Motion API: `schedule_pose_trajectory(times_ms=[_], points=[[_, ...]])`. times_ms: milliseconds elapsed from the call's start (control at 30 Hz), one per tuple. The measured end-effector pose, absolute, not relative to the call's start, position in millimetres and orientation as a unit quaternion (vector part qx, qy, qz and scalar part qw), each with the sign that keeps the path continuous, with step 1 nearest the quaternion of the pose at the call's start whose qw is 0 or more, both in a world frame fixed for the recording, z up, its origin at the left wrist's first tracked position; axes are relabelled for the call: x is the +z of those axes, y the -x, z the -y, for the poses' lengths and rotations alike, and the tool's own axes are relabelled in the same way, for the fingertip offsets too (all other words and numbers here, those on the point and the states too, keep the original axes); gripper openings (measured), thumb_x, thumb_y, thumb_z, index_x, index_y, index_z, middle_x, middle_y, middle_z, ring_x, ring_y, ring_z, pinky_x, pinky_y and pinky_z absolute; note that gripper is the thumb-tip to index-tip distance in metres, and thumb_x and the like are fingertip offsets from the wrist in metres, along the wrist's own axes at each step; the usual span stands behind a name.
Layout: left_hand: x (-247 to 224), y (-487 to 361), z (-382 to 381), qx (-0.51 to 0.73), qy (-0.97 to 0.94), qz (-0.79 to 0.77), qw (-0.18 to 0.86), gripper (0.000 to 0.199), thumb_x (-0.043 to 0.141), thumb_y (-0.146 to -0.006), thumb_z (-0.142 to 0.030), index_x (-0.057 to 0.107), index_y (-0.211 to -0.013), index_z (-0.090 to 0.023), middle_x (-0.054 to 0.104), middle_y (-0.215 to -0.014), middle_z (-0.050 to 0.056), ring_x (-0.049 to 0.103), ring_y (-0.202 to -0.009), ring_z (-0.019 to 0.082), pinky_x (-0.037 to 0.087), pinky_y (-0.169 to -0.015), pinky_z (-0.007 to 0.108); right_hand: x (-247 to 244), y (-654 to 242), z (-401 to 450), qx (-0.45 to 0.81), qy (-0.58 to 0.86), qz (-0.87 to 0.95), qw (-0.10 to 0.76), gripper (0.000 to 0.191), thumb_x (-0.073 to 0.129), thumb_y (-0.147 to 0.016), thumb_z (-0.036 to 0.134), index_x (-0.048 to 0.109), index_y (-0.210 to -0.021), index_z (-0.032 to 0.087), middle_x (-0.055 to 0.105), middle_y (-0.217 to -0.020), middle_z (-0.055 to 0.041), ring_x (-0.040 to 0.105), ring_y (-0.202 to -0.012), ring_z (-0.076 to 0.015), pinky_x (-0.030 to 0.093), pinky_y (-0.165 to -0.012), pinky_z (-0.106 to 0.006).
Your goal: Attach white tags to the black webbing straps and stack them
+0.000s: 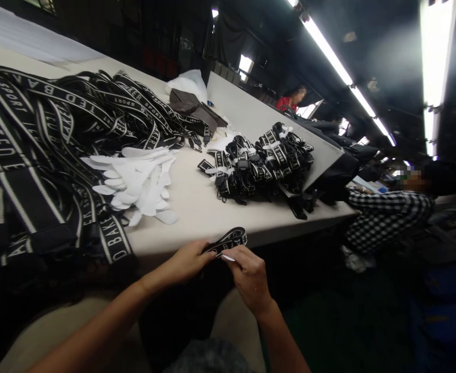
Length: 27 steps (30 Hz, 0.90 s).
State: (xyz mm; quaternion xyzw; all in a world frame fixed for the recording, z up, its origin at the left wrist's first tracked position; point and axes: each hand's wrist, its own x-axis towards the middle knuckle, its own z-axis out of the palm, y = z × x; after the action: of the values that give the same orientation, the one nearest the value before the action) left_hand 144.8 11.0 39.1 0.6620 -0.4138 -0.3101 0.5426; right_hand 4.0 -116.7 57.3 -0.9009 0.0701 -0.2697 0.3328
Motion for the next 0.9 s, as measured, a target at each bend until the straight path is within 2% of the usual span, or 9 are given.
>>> schedule_pose_trajectory(times_ms=[67,167,233,300,367,467,567,700,900], points=[[36,-136,-6,-0.322,-0.661,0.437,0.518,0.03,0.058,-0.08,-0.038,0.072,-0.095,-0.016,0.073,-0.089,0.005,0.063,-0.078,0.023,0.048,-0.068,0.026,52,2,118,-0.296,0.913,-0.07,0.274,0.017,0.058,-0.092,0.021,0.075,-0.092,0.023,0.07,-0.107,-0.0082,0.067,-0.083,-0.0181,0.051,-0.077,-0.029],[30,-117,0,-0.364,-0.641,0.45,0.504,0.03,0.059,-0.079,-0.035,0.072,-0.099,-0.017,0.073,-0.093,0.005,0.064,-0.079,0.023,0.048,-0.068,0.026,46,14,121,-0.267,0.917,-0.097,0.28,0.013,0.059,-0.091,0.021,0.072,-0.089,0.022,0.069,-0.115,-0.0079,0.067,-0.092,-0.0187,0.049,-0.084,-0.029],[24,-99,4,-0.433,-0.619,0.419,0.503,0.03,0.059,-0.078,-0.034,0.07,-0.1,-0.016,0.071,-0.081,0.004,0.063,-0.068,0.021,0.047,-0.06,0.026,43,27,125,-0.22,0.91,-0.145,0.32,0.008,0.062,-0.089,0.023,0.07,-0.088,0.021,0.073,-0.097,-0.0051,0.067,-0.087,-0.018,0.049,-0.081,-0.027],[15,-74,6,-0.523,-0.581,0.367,0.504,0.032,0.061,-0.078,-0.037,0.067,-0.099,-0.014,0.065,-0.07,0.002,0.06,-0.056,0.018,0.045,-0.052,0.025,36,45,129,-0.162,0.886,-0.214,0.377,0.008,0.067,-0.085,0.028,0.07,-0.083,0.02,0.07,-0.076,-0.0005,0.062,-0.067,-0.0143,0.046,-0.066,-0.024],[3,-44,6,-0.599,-0.532,0.298,0.519,0.036,0.066,-0.076,-0.041,0.063,-0.1,-0.014,0.064,-0.073,0.002,0.061,-0.055,0.016,0.046,-0.052,0.025,25,67,132,-0.118,0.843,-0.279,0.444,0.013,0.072,-0.08,0.032,0.07,-0.075,0.019,0.065,-0.065,0.0022,0.052,-0.054,-0.0108,0.04,-0.054,-0.022],[-19,1,3,-0.657,-0.486,0.202,0.54,0.048,0.071,-0.071,-0.043,0.056,-0.107,-0.016,0.065,-0.087,0.004,0.064,-0.062,0.017,0.05,-0.059,0.028,-4,104,128,-0.092,0.768,-0.344,0.533,0.016,0.074,-0.074,0.033,0.073,-0.072,0.017,0.063,-0.061,0.0017,0.049,-0.053,-0.0101,0.036,-0.051,-0.022],[-43,27,-3,-0.649,-0.518,0.193,0.522,0.041,0.069,-0.071,-0.046,0.057,-0.097,-0.016,0.064,-0.08,0.003,0.063,-0.068,0.018,0.049,-0.062,0.028,-34,136,112,-0.088,0.689,-0.4,0.598,0.023,0.071,-0.074,0.038,0.074,-0.074,0.015,0.061,-0.058,0.0007,0.047,-0.05,-0.01,0.034,-0.048,-0.022],[-64,27,-3,-0.567,-0.623,0.245,0.48,0.034,0.059,-0.077,-0.049,0.06,-0.086,-0.016,0.065,-0.073,0.003,0.061,-0.072,0.02,0.046,-0.064,0.028,-51,158,93,-0.083,0.616,-0.449,0.642,0.037,0.065,-0.077,0.049,0.074,-0.075,0.013,0.048,-0.044,0.0038,0.036,-0.039,-0.0081,0.026,-0.04,-0.022],[-58,20,9,-0.548,-0.65,0.259,0.458,0.036,0.06,-0.072,-0.05,0.064,-0.076,-0.015,0.063,-0.071,0.003,0.057,-0.068,0.019,0.044,-0.062,0.028,-46,159,93,-0.094,0.56,-0.455,0.686,0.041,0.074,-0.068,0.053,0.073,-0.072,0.013,0.047,-0.043,0.0047,0.037,-0.042,-0.0071,0.031,-0.043,-0.022]])
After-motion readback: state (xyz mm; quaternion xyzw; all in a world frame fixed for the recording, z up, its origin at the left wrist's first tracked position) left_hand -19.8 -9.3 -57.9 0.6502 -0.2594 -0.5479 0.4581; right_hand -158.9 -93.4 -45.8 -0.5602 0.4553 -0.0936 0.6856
